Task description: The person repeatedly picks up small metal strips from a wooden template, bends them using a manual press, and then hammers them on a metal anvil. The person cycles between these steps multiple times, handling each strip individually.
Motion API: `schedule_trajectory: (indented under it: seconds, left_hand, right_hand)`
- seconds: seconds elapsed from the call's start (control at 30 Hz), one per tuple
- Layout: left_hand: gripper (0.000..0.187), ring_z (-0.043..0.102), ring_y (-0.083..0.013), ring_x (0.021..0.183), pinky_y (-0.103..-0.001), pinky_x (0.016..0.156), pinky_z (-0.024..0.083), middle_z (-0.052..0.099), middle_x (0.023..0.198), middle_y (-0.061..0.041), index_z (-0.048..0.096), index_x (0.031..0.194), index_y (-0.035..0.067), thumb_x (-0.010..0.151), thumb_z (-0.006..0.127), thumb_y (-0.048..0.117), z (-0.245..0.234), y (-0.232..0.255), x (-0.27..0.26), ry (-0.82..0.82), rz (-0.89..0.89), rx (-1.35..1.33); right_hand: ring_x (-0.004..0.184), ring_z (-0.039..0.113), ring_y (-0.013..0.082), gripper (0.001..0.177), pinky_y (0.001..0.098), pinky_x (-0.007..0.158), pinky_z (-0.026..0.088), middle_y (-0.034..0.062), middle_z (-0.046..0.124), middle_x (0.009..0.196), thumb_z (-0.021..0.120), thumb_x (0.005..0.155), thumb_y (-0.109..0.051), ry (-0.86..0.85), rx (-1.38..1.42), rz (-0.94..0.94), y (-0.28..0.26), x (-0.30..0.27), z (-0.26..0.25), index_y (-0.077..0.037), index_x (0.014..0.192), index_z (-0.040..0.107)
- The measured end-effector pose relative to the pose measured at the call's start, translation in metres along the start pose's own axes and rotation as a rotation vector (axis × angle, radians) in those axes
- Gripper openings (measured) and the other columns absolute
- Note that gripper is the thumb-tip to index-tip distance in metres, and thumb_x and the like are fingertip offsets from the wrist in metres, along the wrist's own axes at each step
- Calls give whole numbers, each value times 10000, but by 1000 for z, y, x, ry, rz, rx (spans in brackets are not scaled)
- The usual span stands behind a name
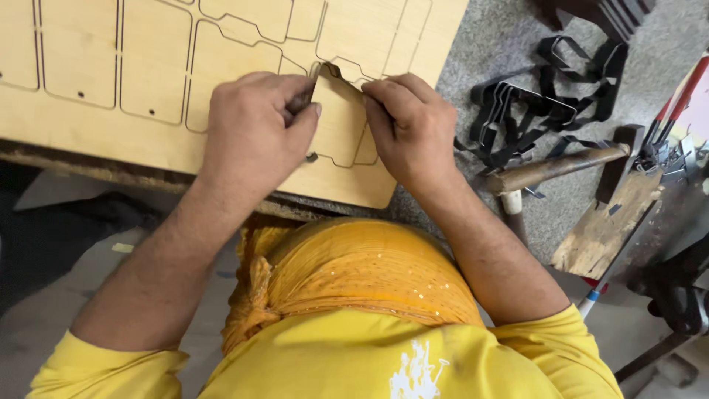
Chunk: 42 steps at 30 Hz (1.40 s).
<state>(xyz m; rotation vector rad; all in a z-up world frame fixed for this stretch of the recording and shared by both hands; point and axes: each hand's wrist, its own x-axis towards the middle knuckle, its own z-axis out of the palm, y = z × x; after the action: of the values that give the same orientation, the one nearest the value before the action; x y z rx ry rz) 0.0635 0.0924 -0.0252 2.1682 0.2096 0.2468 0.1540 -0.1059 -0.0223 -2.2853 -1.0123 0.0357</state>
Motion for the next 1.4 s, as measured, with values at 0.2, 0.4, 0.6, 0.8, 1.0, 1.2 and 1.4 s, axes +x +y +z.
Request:
schedule_trajectory:
  seconds: [0.2, 0.4, 0.6, 0.8, 1.0, 1.2, 1.4]
  left_hand:
    - [143, 641, -285, 700, -415, 645, 529, 661, 768, -130, 733, 1018, -32, 898, 757, 41, -9, -3, 3, -63, 10, -42]
    - [185, 628, -255, 686, -384, 617, 517, 648, 771, -119, 731, 1076, -48, 906, 750, 25, -9, -8, 2, -88, -25, -129]
    - [133, 616, -243, 651, -382, 597, 509, 635, 727, -111, 743, 1013, -44, 894, 761, 13, -10, -9, 4, -123, -44, -122]
    - [133, 633, -234, 669, -364, 608, 520, 650, 743, -114, 737, 1016, -53, 899, 758, 8, -9, -11, 5, -116, -10, -105]
    - [168, 655, -218, 661, -343, 605, 540, 676, 762, -111, 747, 1048, -51, 892, 759, 11, -8, -9, 6, -121, -35, -83]
    - [231, 654, -203, 715, -328, 649, 547, 680, 832, -136, 747, 1109, -55, 895, 771, 28, -20, 17, 14, -109, -24, -100]
    - [324, 639, -77, 848, -220, 779, 552, 701, 1014, -45, 686, 1165, -18, 862, 751, 75, -20, 41, 48, -285, -305, -685]
  right_hand:
    - [888, 751, 263, 137, 350, 761, 601, 108, 731, 1008, 782, 967, 0, -75, -2, 37, -9, 13, -6, -51, 1089, 748]
    - [923, 754, 245, 140, 335, 785, 609, 101, 726, 1046, 783, 1004, 2, -101, -1, 41, -7, 10, -8, -53, 1126, 741]
    - [911, 754, 229, 141, 328, 772, 608, 99, 728, 1033, 789, 1005, 11, -123, 1, 48, -9, 13, -9, -50, 1123, 743]
    - [937, 756, 234, 149, 329, 786, 614, 97, 729, 1050, 790, 1000, 0, -118, -38, 26, -6, 10, -8, -51, 1132, 742]
    - [879, 749, 235, 202, 326, 748, 612, 110, 720, 1043, 791, 952, -20, -136, 11, 59, -6, 8, -8, -28, 1137, 711]
    - [877, 713, 294, 226, 385, 741, 578, 115, 690, 988, 756, 899, 40, -57, 41, 76, -18, 12, -21, -17, 1113, 715]
    - [946, 710, 294, 188, 384, 810, 600, 141, 681, 1062, 719, 904, 120, 252, -68, -81, -10, 6, -73, 30, 1065, 680]
